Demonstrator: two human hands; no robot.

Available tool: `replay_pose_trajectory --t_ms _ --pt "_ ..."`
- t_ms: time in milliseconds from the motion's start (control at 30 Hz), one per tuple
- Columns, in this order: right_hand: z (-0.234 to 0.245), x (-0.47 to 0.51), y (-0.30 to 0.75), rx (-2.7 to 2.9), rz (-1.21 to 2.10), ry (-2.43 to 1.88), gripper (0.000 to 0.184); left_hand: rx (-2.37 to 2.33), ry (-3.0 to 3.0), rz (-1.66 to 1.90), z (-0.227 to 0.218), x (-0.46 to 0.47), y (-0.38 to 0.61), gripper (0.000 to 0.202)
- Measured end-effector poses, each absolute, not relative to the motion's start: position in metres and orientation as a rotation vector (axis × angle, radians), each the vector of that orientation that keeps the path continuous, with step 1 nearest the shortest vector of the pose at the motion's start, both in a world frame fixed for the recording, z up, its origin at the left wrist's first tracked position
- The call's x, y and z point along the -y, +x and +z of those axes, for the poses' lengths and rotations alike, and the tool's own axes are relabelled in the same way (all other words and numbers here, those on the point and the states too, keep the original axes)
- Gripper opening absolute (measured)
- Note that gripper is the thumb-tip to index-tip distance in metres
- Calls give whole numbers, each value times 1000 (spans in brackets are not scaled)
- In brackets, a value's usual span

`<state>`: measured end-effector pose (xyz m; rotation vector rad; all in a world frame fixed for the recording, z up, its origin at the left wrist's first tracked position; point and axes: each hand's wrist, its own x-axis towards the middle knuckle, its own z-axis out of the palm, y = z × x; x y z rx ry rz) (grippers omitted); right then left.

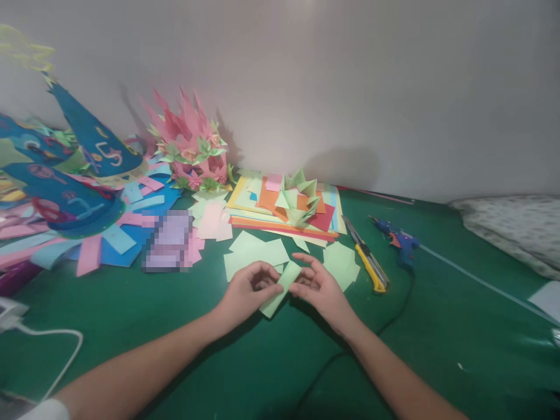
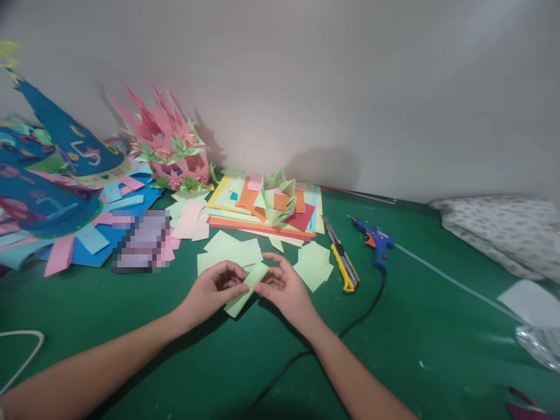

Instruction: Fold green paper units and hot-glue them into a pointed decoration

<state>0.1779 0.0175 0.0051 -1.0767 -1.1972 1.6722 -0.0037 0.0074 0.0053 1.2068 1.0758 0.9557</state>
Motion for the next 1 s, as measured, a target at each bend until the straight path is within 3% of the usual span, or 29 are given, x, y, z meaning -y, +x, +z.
replay_pose_trajectory --t_ms 267,1000 --pt "17 -15 174 1336 1710 -1153 25 -981 1044 1032 10 -7 0 29" --pt "17 -15 176 1405 1561 -1333 29 -949 995 996 8 -7 -2 27"
